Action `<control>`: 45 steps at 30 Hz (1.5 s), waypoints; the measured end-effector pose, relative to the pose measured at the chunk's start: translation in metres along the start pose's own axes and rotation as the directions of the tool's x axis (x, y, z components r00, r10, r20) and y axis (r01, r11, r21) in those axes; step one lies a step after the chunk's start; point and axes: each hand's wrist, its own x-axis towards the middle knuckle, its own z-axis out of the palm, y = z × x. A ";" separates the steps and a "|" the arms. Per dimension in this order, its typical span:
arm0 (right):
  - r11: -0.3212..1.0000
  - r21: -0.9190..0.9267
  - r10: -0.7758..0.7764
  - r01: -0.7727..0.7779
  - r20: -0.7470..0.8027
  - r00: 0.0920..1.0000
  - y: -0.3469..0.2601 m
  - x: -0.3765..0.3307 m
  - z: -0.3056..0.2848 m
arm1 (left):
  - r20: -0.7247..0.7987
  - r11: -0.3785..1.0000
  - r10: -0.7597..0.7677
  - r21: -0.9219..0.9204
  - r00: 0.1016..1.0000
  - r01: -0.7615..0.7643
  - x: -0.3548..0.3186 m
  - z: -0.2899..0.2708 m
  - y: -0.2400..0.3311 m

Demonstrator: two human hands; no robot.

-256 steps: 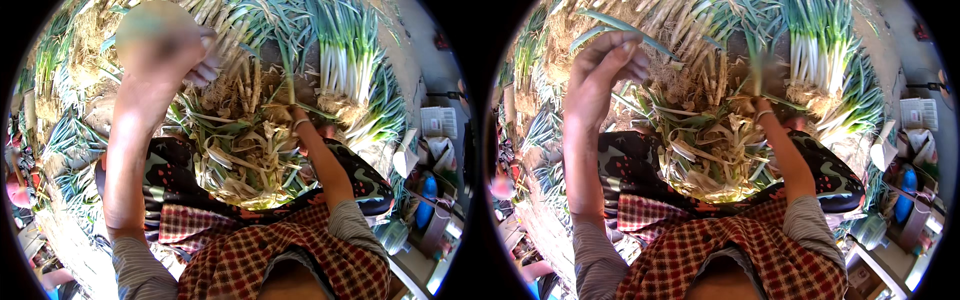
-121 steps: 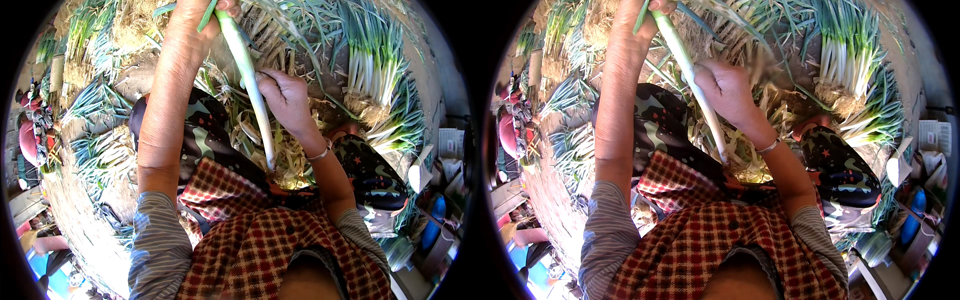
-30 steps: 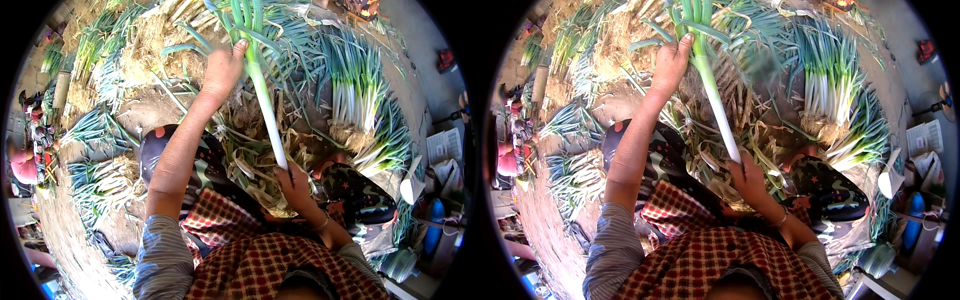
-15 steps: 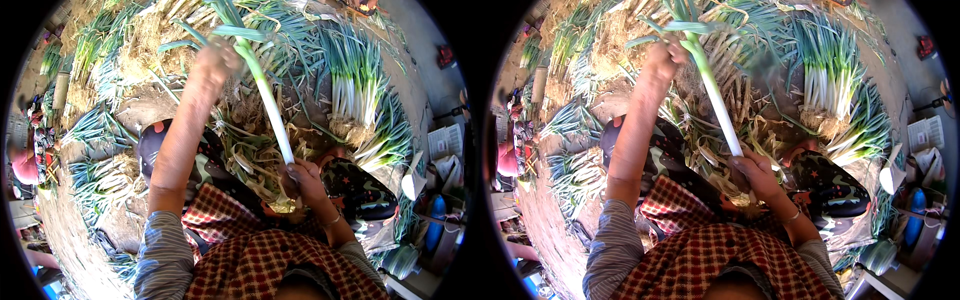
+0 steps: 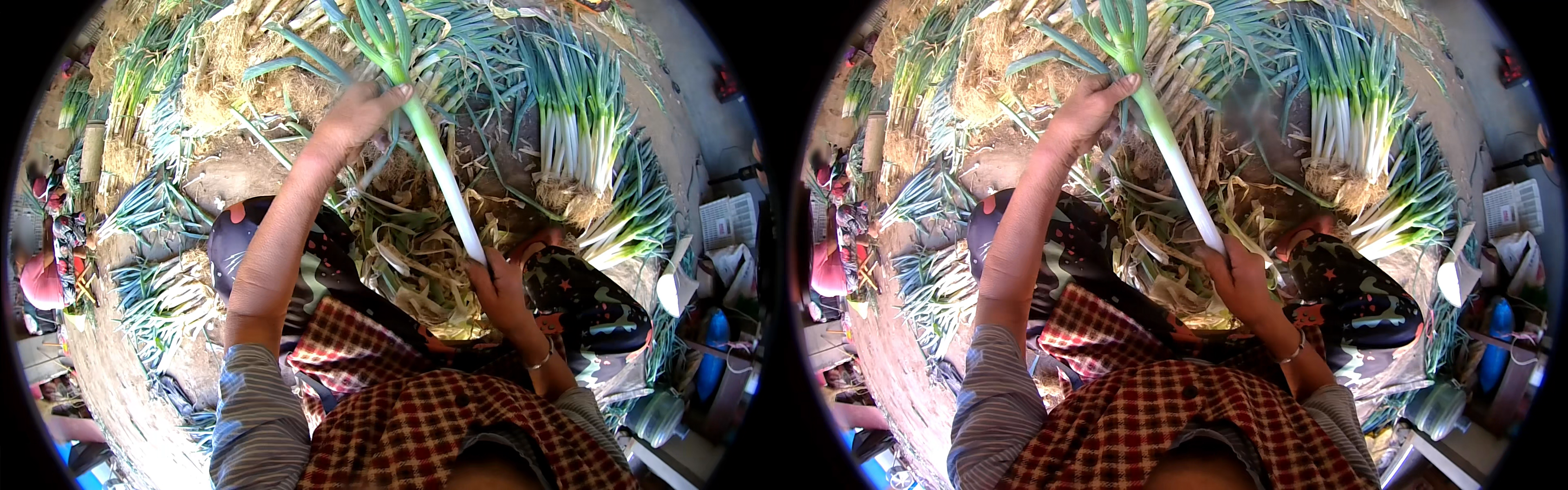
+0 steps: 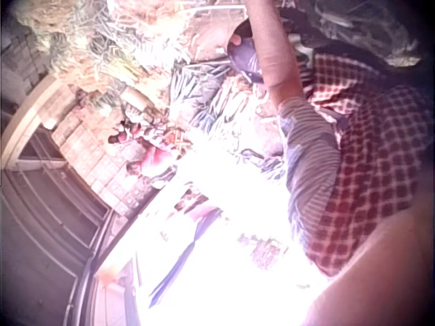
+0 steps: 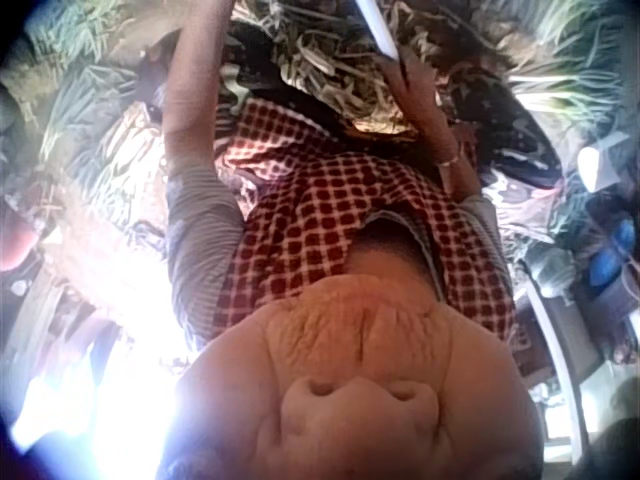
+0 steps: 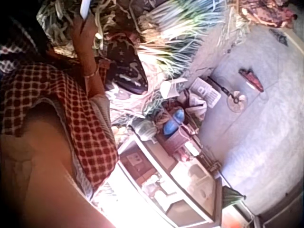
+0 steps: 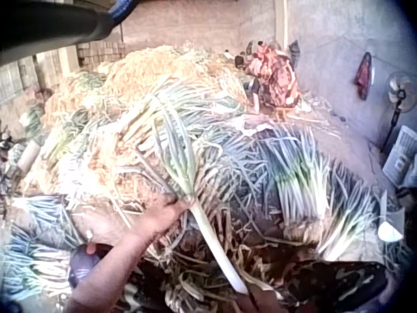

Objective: The person cleans green onions by hand, peeling away the dry outer layers and removing dirt. They handle the stalks individually while sitting on the ground in a workspace with many bunches.

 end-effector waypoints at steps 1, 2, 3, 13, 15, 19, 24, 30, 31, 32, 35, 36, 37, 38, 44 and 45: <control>0.999 -0.037 -0.012 0.012 -0.011 1.000 0.003 -0.001 -0.002 | 0.003 1.000 -0.018 0.022 1.000 0.018 -0.003 0.001 0.007; 0.997 -0.074 -0.025 0.023 -0.021 0.999 0.008 -0.001 -0.004 | -0.023 0.992 -0.002 0.129 1.000 0.005 -0.005 0.001 0.014; 0.993 -0.111 -0.034 0.030 -0.031 0.999 0.010 -0.003 -0.005 | -0.046 0.972 0.014 0.235 0.999 -0.003 -0.008 0.001 0.018; 0.945 -0.308 -0.166 0.107 -0.171 0.971 0.011 -0.003 -0.001 | -0.153 0.974 0.198 0.146 0.968 -0.176 -0.008 0.013 0.004; 0.967 -0.243 -0.123 0.081 -0.163 0.979 0.003 -0.001 -0.002 | -0.013 0.940 0.011 -0.341 1.000 -0.015 -0.006 0.013 0.010; 0.966 0.231 0.117 -0.111 -0.013 0.993 -0.007 -0.004 0.001 | -0.148 0.586 -0.016 -0.803 0.989 -0.110 0.005 -0.024 0.015; 0.757 0.595 0.246 -0.268 0.120 0.962 -0.016 -0.007 -0.001 | -0.223 0.899 -0.063 -0.436 0.973 -0.041 0.020 -0.060 0.003; 0.721 0.619 0.226 -0.310 0.213 0.951 -0.008 -0.008 -0.004 | 0.164 0.968 0.170 -0.212 0.972 -0.134 -0.009 0.034 0.001; 0.830 0.502 0.195 -0.243 0.147 0.970 -0.005 -0.008 -0.001 | 0.119 0.964 0.249 -0.131 0.961 -0.233 -0.014 0.043 0.008; 0.914 0.366 0.152 -0.174 0.087 0.984 0.000 -0.007 0.004 | 0.051 0.972 0.227 -0.069 0.973 -0.223 -0.014 0.044 0.011; 0.982 0.171 0.079 -0.082 0.024 0.997 0.003 -0.006 0.007 | -0.114 0.973 0.225 -0.032 0.968 -0.230 -0.015 0.047 0.018; 0.986 0.149 0.071 -0.072 0.014 0.997 0.004 -0.006 0.007 | -0.142 0.968 0.242 -0.029 0.960 -0.248 -0.016 0.048 0.022; 0.988 0.127 0.088 -0.091 0.030 0.996 0.005 -0.005 0.007 | -0.168 0.963 0.259 -0.027 0.951 -0.267 -0.019 0.050 0.026; 0.988 0.104 0.107 -0.111 0.044 0.993 0.006 -0.004 0.007 | -0.192 0.958 0.275 -0.024 0.942 -0.285 -0.019 0.052 0.029; 0.950 0.176 0.245 -0.257 0.088 0.966 0.014 -0.007 0.006 | -0.363 0.973 0.223 0.133 0.905 -0.187 -0.003 0.051 0.021; 0.947 0.189 0.236 -0.261 0.145 0.961 0.026 -0.009 0.009 | -0.417 0.974 0.169 0.212 0.893 -0.085 -0.002 0.044 0.029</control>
